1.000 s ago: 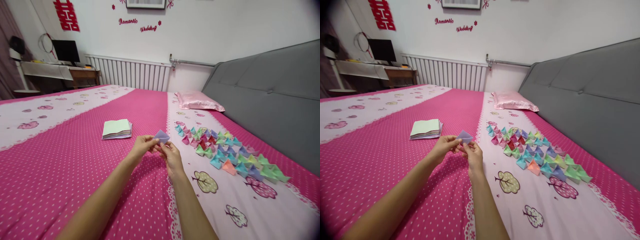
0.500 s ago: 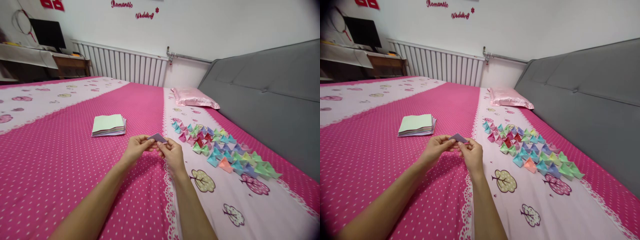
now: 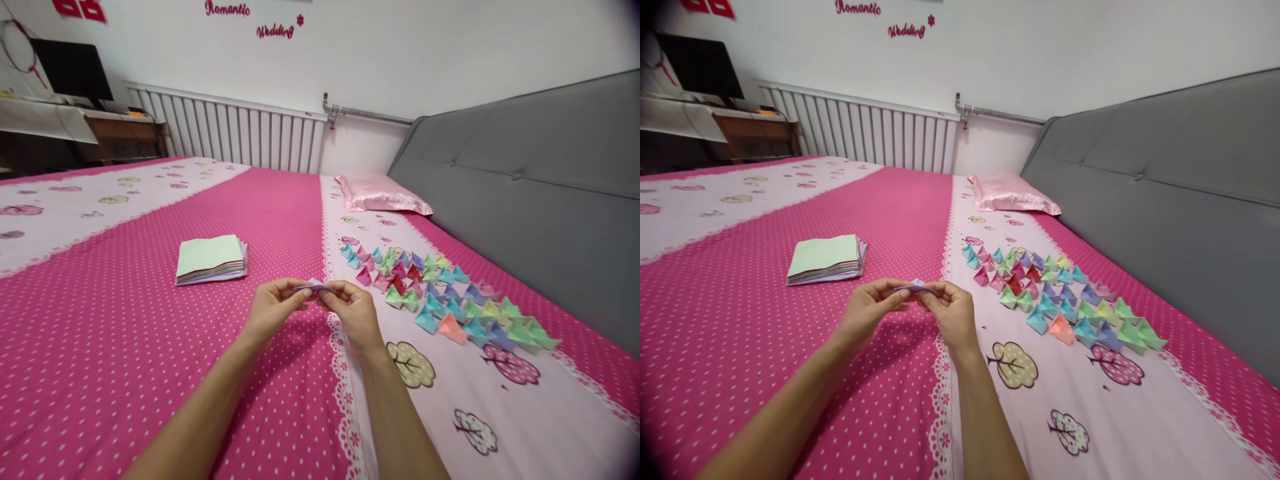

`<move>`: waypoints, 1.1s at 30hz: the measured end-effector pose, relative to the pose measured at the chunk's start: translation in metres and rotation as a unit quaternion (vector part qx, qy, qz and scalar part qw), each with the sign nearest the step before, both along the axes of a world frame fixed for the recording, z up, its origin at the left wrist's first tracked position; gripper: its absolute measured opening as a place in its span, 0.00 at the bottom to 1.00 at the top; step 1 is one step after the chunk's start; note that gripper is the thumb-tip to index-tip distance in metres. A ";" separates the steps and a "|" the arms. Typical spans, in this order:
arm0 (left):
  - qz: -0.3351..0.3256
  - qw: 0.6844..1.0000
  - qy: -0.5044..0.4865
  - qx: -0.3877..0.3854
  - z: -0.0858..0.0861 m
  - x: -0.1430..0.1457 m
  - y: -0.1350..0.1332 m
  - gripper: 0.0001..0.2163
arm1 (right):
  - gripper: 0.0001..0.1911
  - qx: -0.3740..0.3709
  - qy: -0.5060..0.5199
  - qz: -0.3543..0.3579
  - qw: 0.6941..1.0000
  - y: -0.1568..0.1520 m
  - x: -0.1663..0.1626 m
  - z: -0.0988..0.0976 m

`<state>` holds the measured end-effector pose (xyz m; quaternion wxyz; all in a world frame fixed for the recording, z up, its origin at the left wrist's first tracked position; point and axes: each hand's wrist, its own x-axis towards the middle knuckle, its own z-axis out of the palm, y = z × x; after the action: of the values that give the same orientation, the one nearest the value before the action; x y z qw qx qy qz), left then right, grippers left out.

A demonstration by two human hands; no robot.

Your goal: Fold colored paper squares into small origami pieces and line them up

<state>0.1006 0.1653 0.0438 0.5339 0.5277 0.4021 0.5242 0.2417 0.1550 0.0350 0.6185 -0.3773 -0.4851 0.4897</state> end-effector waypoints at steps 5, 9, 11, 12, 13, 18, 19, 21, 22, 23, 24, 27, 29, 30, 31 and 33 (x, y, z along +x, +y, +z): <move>0.013 1.000 -0.003 0.005 -0.004 -0.001 0.002 0.11 | 0.10 0.013 -0.035 -0.043 0.998 0.000 -0.006 -0.003; 0.013 1.000 -0.006 0.008 -0.004 -0.002 0.001 0.10 | 0.09 0.029 -0.048 -0.077 0.995 -0.001 -0.011 -0.002; 0.021 1.000 -0.015 0.010 -0.004 -0.002 0.000 0.10 | 0.09 0.036 -0.040 -0.083 0.995 -0.002 -0.013 -0.002; 0.027 0.999 -0.022 0.011 -0.005 -0.002 0.000 0.10 | 0.08 0.039 -0.036 -0.084 0.995 -0.003 -0.014 -0.002; 0.035 0.999 -0.029 0.011 -0.005 -0.001 0.000 0.10 | 0.08 0.042 -0.034 -0.085 0.995 -0.003 -0.015 -0.002; 0.052 0.997 -0.056 0.008 -0.007 0.001 0.000 0.10 | 0.08 0.056 -0.037 -0.096 0.993 -0.003 -0.016 -0.005; 0.053 0.997 -0.059 0.008 -0.007 0.001 -0.001 0.11 | 0.09 0.055 -0.038 -0.099 0.993 -0.002 -0.016 -0.006; 0.053 0.997 -0.062 0.008 -0.007 0.001 -0.001 0.11 | 0.10 0.051 -0.040 -0.103 0.993 -0.002 -0.017 -0.006; 0.053 0.997 -0.062 0.007 -0.006 0.001 -0.001 0.12 | 0.10 0.049 -0.039 -0.105 0.993 -0.002 -0.017 -0.007; 0.053 0.997 -0.061 0.006 -0.006 0.001 -0.001 0.12 | 0.10 0.047 -0.038 -0.106 0.992 -0.002 -0.017 -0.007; 0.053 0.997 -0.060 0.007 -0.006 0.002 -0.001 0.13 | 0.10 0.045 -0.037 -0.108 0.992 -0.002 -0.017 -0.007; 0.042 0.997 -0.063 0.011 -0.004 0.001 -0.002 0.16 | 0.10 0.035 -0.033 -0.113 0.992 -0.003 -0.018 -0.007; 0.029 0.998 -0.063 0.010 -0.003 0.001 -0.002 0.18 | 0.10 0.032 -0.025 -0.116 0.992 -0.002 -0.018 -0.006; 0.023 0.998 -0.062 0.008 -0.003 0.001 -0.002 0.19 | 0.10 0.032 -0.019 -0.117 0.992 -0.002 -0.018 -0.006; 0.020 0.998 -0.059 0.004 -0.002 0.001 -0.002 0.19 | 0.11 0.033 -0.014 -0.117 0.992 -0.002 -0.018 -0.006; 0.020 0.998 -0.052 -0.005 -0.003 0.000 -0.002 0.18 | 0.12 0.033 -0.008 -0.117 0.993 -0.002 -0.017 -0.005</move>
<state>0.1009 0.1638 0.0411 0.5462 0.4890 0.3863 0.5597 0.2247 0.1527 0.0298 0.6797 -0.4147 -0.4586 0.3947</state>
